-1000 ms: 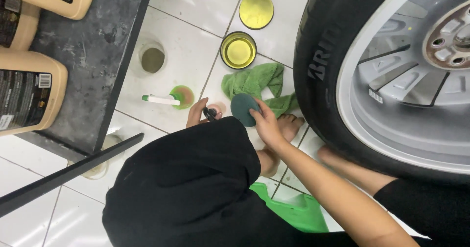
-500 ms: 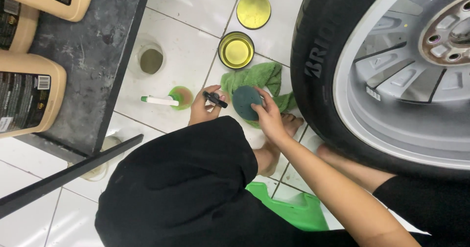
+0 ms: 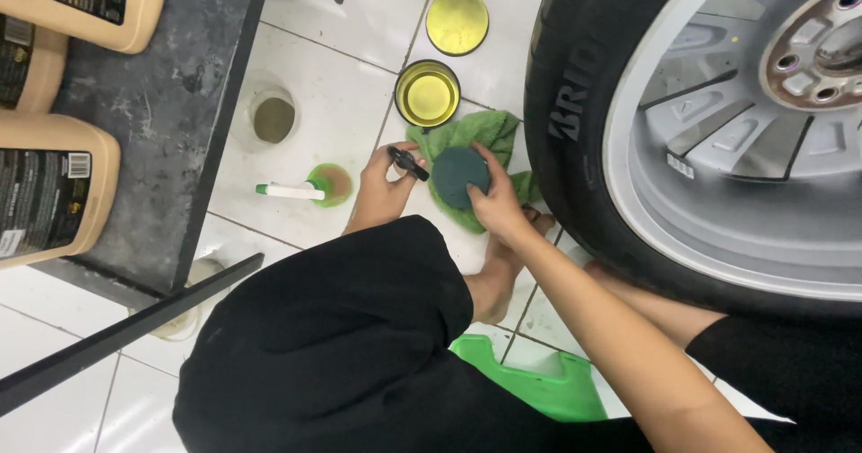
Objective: Polishing and cleaning the inner rim of a motorcycle wheel using a sponge, cleaning agent, and a cloth.
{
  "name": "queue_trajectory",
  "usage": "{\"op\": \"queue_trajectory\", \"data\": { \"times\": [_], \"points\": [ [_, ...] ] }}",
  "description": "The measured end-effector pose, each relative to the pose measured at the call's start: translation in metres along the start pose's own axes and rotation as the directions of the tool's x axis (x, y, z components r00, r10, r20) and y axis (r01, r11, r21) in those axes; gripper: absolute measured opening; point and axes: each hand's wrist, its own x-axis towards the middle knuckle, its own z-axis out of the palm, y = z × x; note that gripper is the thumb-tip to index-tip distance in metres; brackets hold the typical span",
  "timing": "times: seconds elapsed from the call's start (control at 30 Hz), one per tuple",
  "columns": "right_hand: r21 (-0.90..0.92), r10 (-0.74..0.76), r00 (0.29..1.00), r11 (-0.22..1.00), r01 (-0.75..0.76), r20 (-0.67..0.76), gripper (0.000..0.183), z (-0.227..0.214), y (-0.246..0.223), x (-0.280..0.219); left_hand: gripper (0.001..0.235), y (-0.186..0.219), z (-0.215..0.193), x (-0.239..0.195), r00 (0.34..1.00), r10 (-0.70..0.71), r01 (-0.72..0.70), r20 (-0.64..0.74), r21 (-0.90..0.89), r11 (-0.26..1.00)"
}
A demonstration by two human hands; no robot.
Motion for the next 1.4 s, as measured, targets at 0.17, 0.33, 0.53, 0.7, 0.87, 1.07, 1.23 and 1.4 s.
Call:
{"op": "queue_trajectory", "data": {
  "times": [0.17, 0.33, 0.53, 0.7, 0.87, 1.07, 1.23, 1.4],
  "points": [
    [-0.179, -0.006, 1.000, 0.984, 0.006, 0.003, 0.067, -0.008, -0.013, -0.003, 0.027, 0.001, 0.010, 0.007, 0.999, 0.035, -0.034, 0.006, -0.050, 0.998],
    [-0.443, -0.003, 0.998, 0.896, 0.028, 0.055, 0.062, -0.007, 0.008, -0.008, 0.029, 0.014, 0.018, 0.008, 0.996, 0.090, -0.090, 0.009, -0.003, 0.996],
    [-0.422, -0.191, 0.981, 0.891, 0.168, -0.014, 0.051, -0.003, -0.009, -0.018, 0.044, 0.021, 0.029, 0.001, 0.993, 0.063, -0.064, 0.100, 0.007, 0.998],
    [-0.412, -0.306, 0.949, 0.875, 0.252, -0.070, 0.034, -0.023, -0.001, -0.034, 0.079, 0.057, 0.008, -0.011, 0.888, 0.070, 0.081, 0.454, -0.305, 0.949],
    [-0.395, -0.502, 0.856, 0.816, 0.421, -0.124, 0.038, -0.033, -0.012, -0.058, 0.061, 0.061, -0.009, -0.002, 0.744, 0.042, 0.282, 0.667, -0.371, 0.885],
    [-0.398, -0.588, 0.795, 0.772, 0.496, -0.149, 0.039, -0.045, -0.027, -0.081, 0.072, 0.138, -0.070, 0.019, 0.630, -0.093, 0.325, 0.771, -0.153, 0.933],
    [-0.447, -0.561, 0.816, 0.700, 0.556, 0.137, 0.065, -0.097, -0.041, -0.120, 0.052, 0.282, -0.119, -0.002, 0.781, -0.164, -0.004, 0.602, 0.267, 0.964],
    [-0.449, -0.358, 0.924, 0.810, 0.378, 0.133, 0.025, -0.148, -0.109, -0.162, 0.075, 0.338, -0.036, -0.058, 0.700, 0.137, -0.602, 0.701, 0.476, 0.642]
  ]
}}
